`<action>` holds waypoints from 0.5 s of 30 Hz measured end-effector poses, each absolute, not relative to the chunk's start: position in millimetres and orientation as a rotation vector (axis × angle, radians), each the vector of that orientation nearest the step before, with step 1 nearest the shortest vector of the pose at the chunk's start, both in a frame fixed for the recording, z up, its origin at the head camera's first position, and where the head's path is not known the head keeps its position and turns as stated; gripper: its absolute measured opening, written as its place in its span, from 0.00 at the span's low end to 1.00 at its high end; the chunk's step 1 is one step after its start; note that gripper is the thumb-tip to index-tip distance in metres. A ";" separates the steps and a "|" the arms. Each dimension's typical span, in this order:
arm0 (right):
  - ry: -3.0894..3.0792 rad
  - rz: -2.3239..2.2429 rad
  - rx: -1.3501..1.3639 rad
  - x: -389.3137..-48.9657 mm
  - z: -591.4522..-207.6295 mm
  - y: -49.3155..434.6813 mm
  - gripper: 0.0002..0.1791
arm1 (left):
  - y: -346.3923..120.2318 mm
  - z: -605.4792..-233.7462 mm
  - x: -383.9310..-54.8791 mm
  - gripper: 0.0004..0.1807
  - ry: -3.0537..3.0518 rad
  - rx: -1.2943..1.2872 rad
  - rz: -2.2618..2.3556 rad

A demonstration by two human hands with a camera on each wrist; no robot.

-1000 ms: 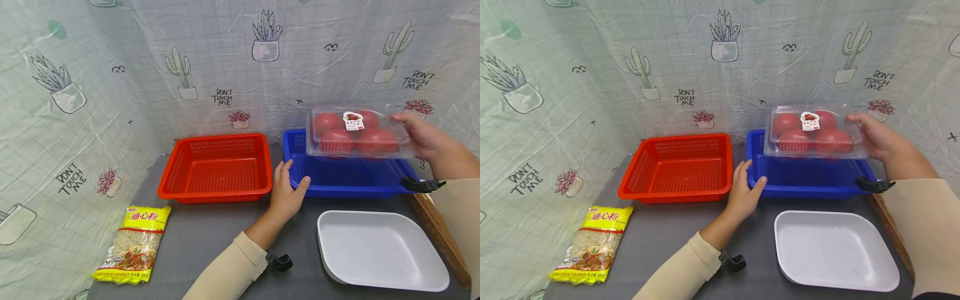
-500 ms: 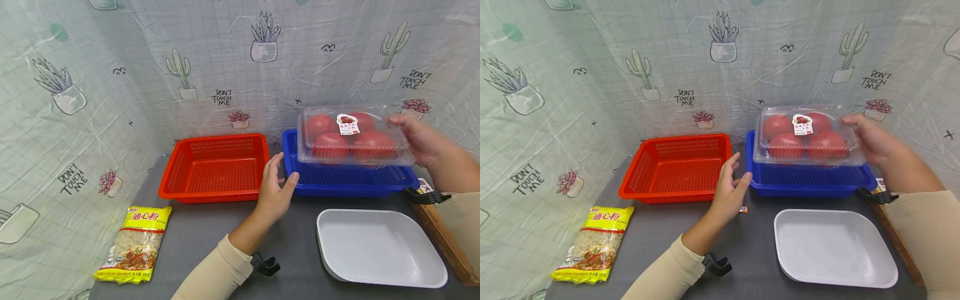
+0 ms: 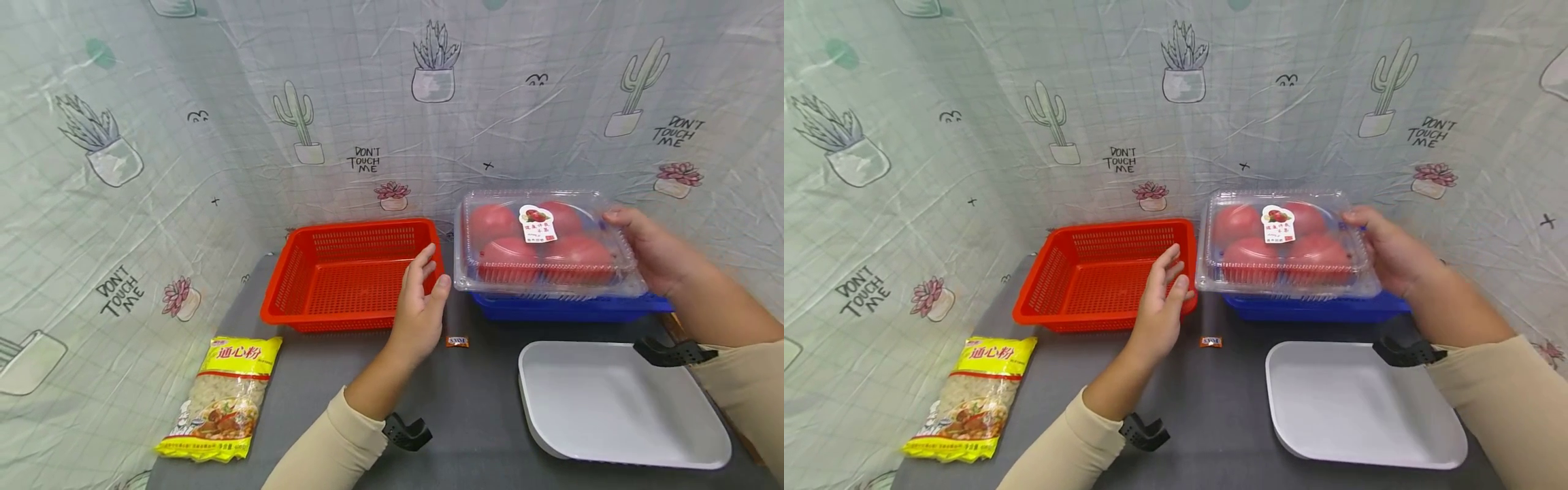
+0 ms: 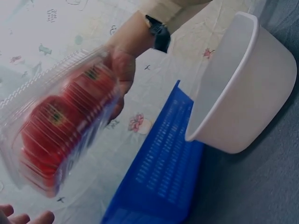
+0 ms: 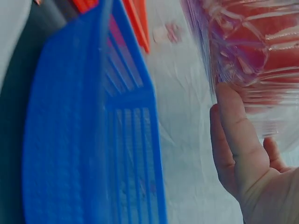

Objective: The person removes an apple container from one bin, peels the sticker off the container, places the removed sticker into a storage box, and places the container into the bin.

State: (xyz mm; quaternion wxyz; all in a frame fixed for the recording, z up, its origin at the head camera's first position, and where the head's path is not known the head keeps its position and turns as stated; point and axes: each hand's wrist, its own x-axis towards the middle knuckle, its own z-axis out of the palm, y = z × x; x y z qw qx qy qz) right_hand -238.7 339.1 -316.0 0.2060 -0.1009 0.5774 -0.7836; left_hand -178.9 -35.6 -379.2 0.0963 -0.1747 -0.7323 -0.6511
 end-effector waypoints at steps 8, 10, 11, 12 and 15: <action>1.698 -2.174 -0.288 -215.1 -331.9 294.7 0.13 | -63.7 -375.2 -171.4 0.31 -2.116 -0.528 -1.985; 1.735 -2.163 -0.262 -210.4 -333.8 283.4 0.14 | -71.7 -373.8 -169.2 0.30 -2.103 -0.530 -1.992; 1.754 -2.156 -0.246 -208.0 -334.5 277.9 0.14 | -75.8 -373.4 -167.9 0.30 -2.099 -0.531 -1.994; 1.770 -2.151 -0.232 -205.6 -335.1 272.2 0.14 | -79.9 -372.7 -166.3 0.30 -2.093 -0.531 -2.000; 1.813 -2.130 -0.188 -198.3 -335.9 255.6 0.16 | -92.7 -371.5 -160.3 0.30 -2.090 -0.516 -2.017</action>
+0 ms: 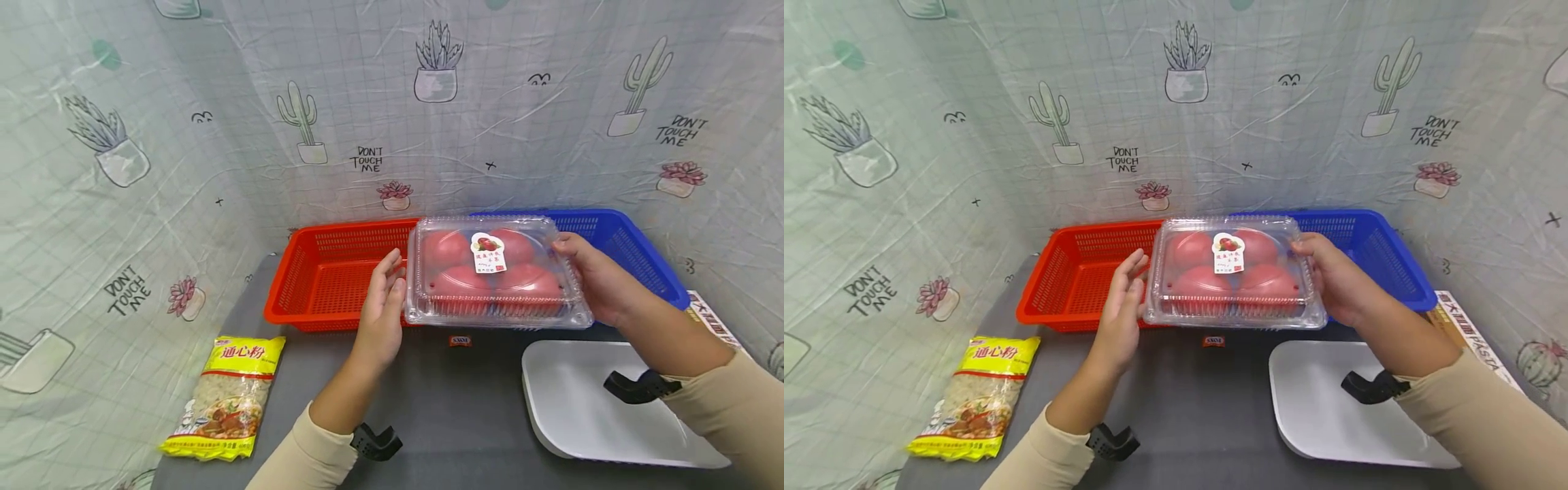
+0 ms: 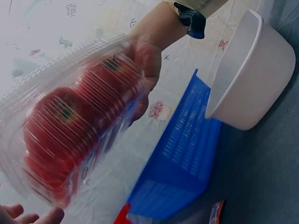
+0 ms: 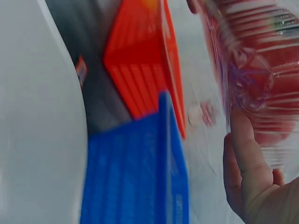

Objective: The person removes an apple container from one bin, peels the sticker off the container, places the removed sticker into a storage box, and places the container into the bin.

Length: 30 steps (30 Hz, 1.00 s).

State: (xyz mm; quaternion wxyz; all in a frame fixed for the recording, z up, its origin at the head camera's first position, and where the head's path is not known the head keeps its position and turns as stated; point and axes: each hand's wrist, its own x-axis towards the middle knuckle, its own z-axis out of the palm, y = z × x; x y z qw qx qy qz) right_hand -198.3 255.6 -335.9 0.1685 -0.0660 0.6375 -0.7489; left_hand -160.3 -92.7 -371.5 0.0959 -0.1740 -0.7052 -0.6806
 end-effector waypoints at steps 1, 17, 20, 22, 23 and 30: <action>1.824 -2.124 -0.171 -195.8 -336.3 251.1 0.16 | -96.4 -371.5 -158.2 0.29 -2.086 -0.512 -2.024; 1.845 -2.050 -0.161 -174.9 -352.0 160.6 0.23 | -178.5 -387.0 -113.5 0.30 -2.047 -0.256 -2.145; 1.824 -2.041 -0.191 -170.3 -357.9 146.8 0.26 | -193.2 -393.9 -104.9 0.29 -2.060 -0.225 -2.147; 1.811 -2.040 -0.208 -167.4 -361.8 138.1 0.26 | -201.0 -397.5 -99.1 0.28 -2.061 -0.216 -2.153; 1.803 -2.041 -0.210 -166.0 -363.8 133.8 0.26 | -204.4 -398.7 -96.2 0.27 -2.059 -0.216 -2.156; 1.746 -2.067 -0.180 -154.6 -379.3 105.0 0.25 | -221.8 -405.8 -74.6 0.27 -1.981 -0.120 -2.200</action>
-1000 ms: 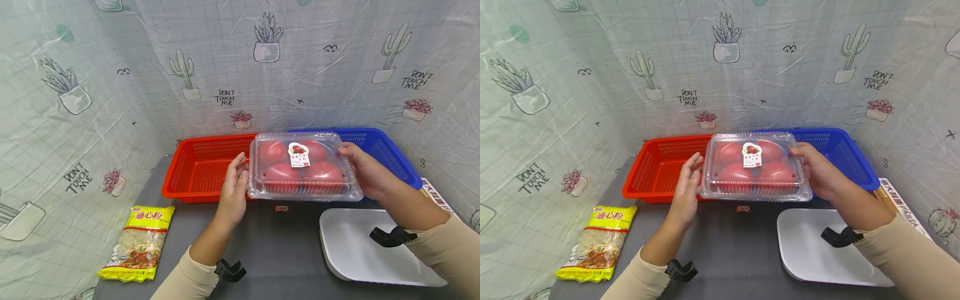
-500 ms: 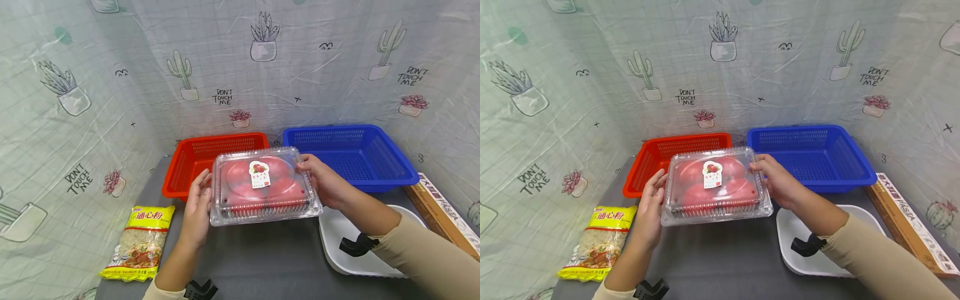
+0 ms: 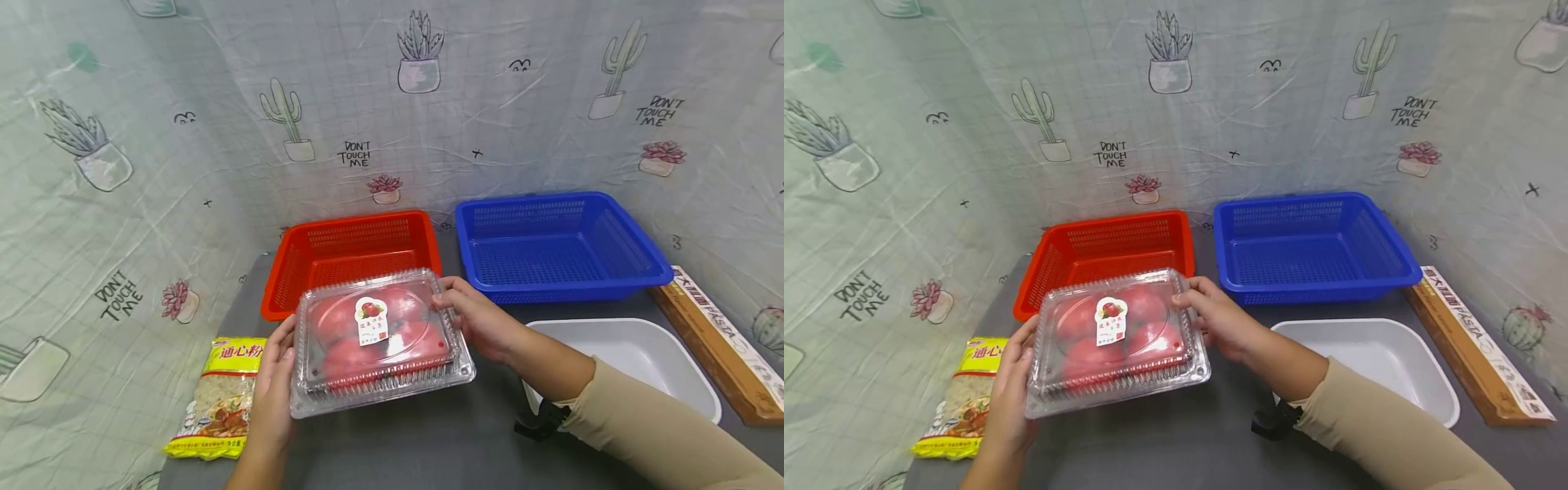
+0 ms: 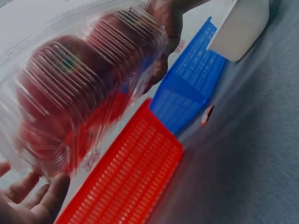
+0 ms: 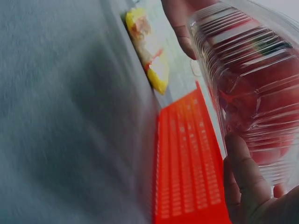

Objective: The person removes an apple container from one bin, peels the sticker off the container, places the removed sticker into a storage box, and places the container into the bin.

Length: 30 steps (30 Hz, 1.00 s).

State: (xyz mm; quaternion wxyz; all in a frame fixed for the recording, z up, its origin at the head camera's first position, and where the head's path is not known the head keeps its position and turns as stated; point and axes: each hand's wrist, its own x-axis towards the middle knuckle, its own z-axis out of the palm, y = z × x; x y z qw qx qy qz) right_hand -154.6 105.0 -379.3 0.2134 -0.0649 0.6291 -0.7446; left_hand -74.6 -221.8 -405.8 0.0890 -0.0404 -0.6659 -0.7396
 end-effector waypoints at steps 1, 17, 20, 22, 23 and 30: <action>1.733 -2.071 -0.176 -152.9 -380.6 101.8 0.25 | -223.2 -406.2 -71.4 0.27 -1.969 -0.100 -2.208; 1.649 -1.989 -0.152 -123.3 -399.0 76.6 0.32 | -252.0 -425.5 -37.5 0.26 -1.992 0.079 -2.223; 1.657 -1.990 -0.152 -117.8 -409.1 75.2 0.32 | -259.0 -433.1 -37.5 0.26 -1.981 0.016 -2.243; 1.684 -2.008 -0.152 -114.5 -416.8 73.8 0.32 | -261.9 -437.8 -38.2 0.26 -1.979 -0.021 -2.259; 1.703 -2.018 -0.152 -112.9 -420.3 72.9 0.31 | -262.7 -439.9 -38.5 0.26 -1.987 -0.014 -2.261; 1.808 -2.020 -0.139 -101.1 -439.7 69.6 0.28 | -269.2 -459.7 -34.2 0.25 -2.065 0.040 -2.265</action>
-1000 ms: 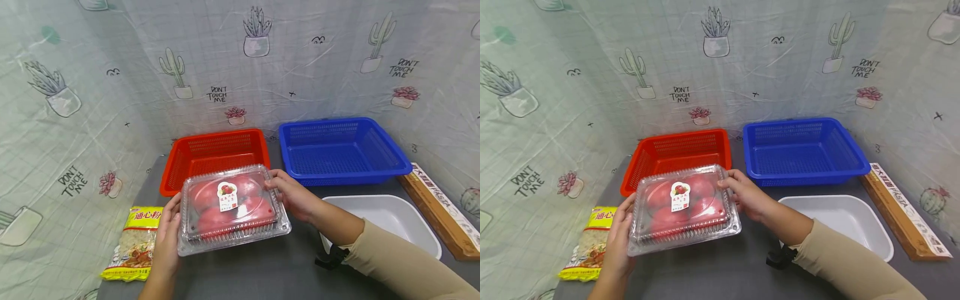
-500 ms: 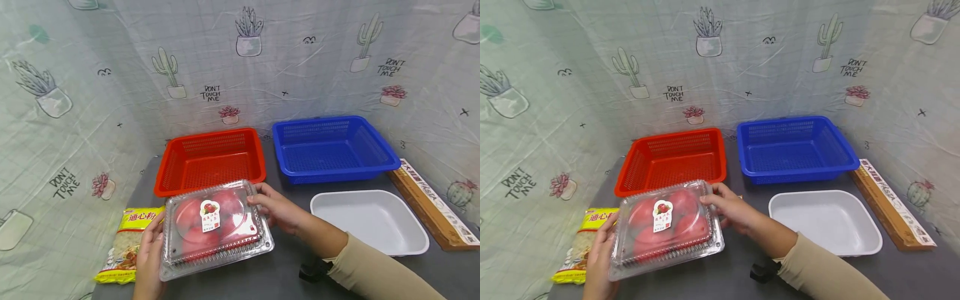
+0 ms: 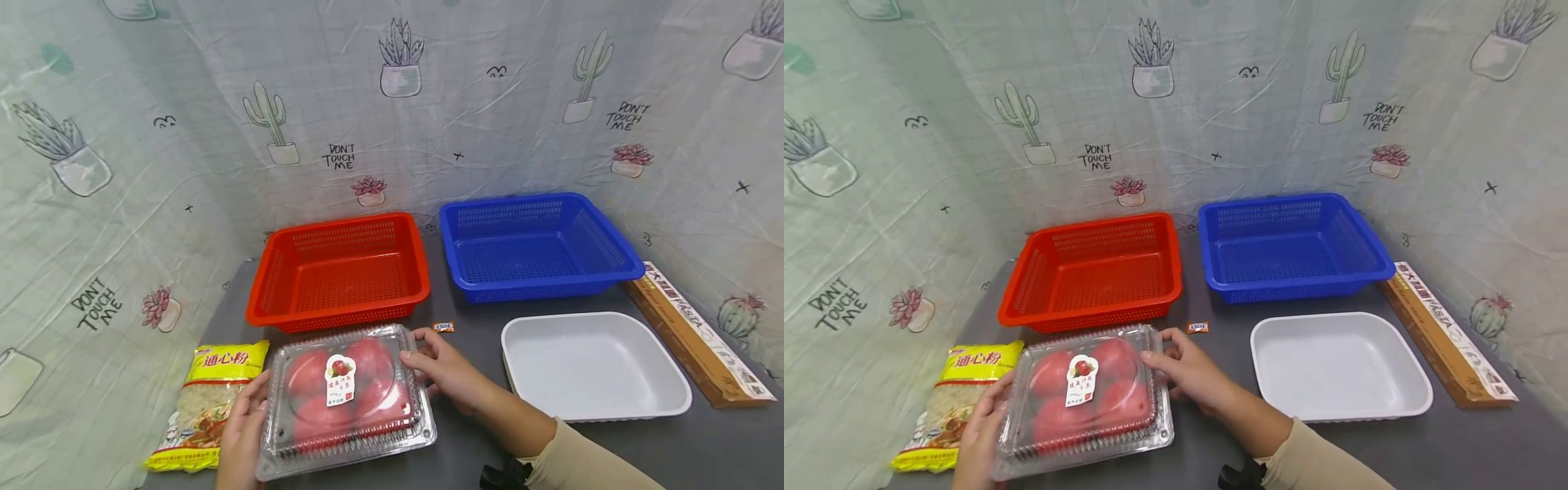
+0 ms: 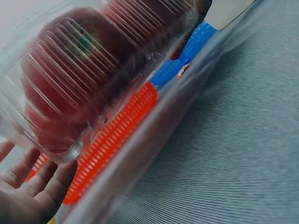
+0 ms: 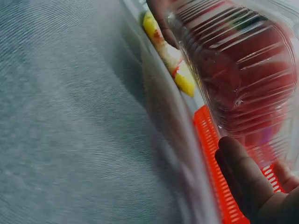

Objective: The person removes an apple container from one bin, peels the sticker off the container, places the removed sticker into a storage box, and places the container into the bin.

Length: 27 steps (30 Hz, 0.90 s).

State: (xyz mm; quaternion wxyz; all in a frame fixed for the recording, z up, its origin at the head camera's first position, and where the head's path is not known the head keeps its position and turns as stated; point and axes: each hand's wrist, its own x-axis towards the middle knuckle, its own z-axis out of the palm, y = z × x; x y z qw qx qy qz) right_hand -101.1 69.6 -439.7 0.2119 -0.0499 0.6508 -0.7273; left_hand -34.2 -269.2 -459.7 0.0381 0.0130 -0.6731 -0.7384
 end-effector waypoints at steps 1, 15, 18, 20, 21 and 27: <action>1.804 -2.018 -0.142 -100.0 -441.9 69.2 0.28 | -270.6 -462.2 -33.3 0.25 -2.076 0.029 -2.247; 1.776 -2.075 -0.062 -86.7 -470.3 66.3 0.26 | -273.3 -476.1 -34.8 0.23 -2.239 0.071 -2.045; 1.791 -2.079 -0.071 -86.0 -471.1 66.6 0.26 | -272.5 -476.0 -36.0 0.24 -2.287 0.154 -2.027; 1.810 -2.073 -0.084 -86.1 -470.5 67.0 0.26 | -272.7 -476.8 -36.4 0.25 -2.305 0.198 -2.028; 1.826 -2.064 -0.091 -86.0 -470.1 67.1 0.26 | -272.8 -477.5 -36.4 0.25 -2.307 0.215 -2.027; 1.948 -1.985 -0.118 -87.1 -468.8 67.6 0.26 | -271.6 -479.2 -37.2 0.24 -2.308 0.264 -2.017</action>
